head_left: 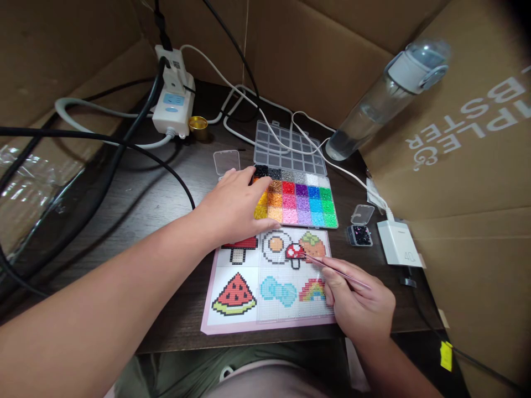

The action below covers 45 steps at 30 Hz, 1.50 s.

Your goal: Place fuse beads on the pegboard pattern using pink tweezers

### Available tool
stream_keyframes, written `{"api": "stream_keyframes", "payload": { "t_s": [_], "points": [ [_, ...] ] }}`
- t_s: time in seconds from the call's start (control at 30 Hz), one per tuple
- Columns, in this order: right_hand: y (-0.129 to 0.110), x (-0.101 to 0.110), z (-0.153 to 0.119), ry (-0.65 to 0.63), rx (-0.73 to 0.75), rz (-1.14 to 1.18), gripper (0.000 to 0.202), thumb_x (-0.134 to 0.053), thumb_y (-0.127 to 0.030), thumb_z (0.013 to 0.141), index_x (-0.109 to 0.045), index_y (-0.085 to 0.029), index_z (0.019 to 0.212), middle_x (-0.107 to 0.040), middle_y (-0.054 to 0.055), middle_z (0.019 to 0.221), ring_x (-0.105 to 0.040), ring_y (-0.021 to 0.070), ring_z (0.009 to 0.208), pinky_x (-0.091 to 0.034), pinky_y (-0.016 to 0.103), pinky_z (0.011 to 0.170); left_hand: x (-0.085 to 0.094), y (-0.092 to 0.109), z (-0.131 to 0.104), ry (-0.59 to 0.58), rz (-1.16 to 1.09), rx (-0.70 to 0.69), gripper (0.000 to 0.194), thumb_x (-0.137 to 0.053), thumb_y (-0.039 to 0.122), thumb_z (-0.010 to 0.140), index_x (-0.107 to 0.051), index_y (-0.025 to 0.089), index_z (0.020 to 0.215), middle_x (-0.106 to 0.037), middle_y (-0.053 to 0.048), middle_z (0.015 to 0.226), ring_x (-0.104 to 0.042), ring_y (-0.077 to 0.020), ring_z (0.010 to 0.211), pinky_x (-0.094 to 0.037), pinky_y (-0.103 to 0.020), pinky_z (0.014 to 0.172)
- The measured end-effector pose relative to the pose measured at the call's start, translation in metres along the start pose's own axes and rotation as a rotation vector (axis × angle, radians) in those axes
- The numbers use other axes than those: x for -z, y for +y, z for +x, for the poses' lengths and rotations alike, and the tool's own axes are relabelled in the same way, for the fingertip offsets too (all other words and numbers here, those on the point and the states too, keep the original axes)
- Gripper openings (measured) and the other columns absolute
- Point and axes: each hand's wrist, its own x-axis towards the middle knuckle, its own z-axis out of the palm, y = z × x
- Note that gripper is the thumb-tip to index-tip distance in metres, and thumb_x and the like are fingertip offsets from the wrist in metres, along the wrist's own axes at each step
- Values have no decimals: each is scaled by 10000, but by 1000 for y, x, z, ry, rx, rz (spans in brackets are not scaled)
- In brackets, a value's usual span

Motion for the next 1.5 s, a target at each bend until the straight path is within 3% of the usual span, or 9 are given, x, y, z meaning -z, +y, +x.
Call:
{"api": "stream_keyframes", "payload": {
  "t_s": [0.5, 0.83, 1.5],
  "points": [
    [-1, -1, 0, 29, -4, 29, 184, -666, -115, 889, -797, -205, 983, -794, 57, 871, -538, 50, 374, -467, 195, 358, -1, 0, 1, 8, 19, -17, 821, -687, 651, 769, -527, 124, 1379, -507, -223, 1376, -478, -421, 1315, -320, -547, 1143],
    [-1, 0, 1, 2, -17, -11, 158, -676, -151, 889, -806, -189, 971, -771, 50, 753, -540, 73, 375, -473, 220, 360, 0, 0, 0, 6, 29, -14, 815, -680, 657, 770, -525, 141, 1382, -512, -209, 1360, -497, -418, 1280, -357, -544, 1115],
    [2, 0, -1, 52, -74, 56, 128, -683, -172, 893, -792, -169, 959, -779, 81, 825, -521, 64, 375, -451, 216, 346, 2, 2, 0, -24, 29, 13, 834, -677, 664, 772, -505, 153, 1409, -492, -208, 1410, -472, -406, 1310, -351, -546, 1120]
  ]
}}
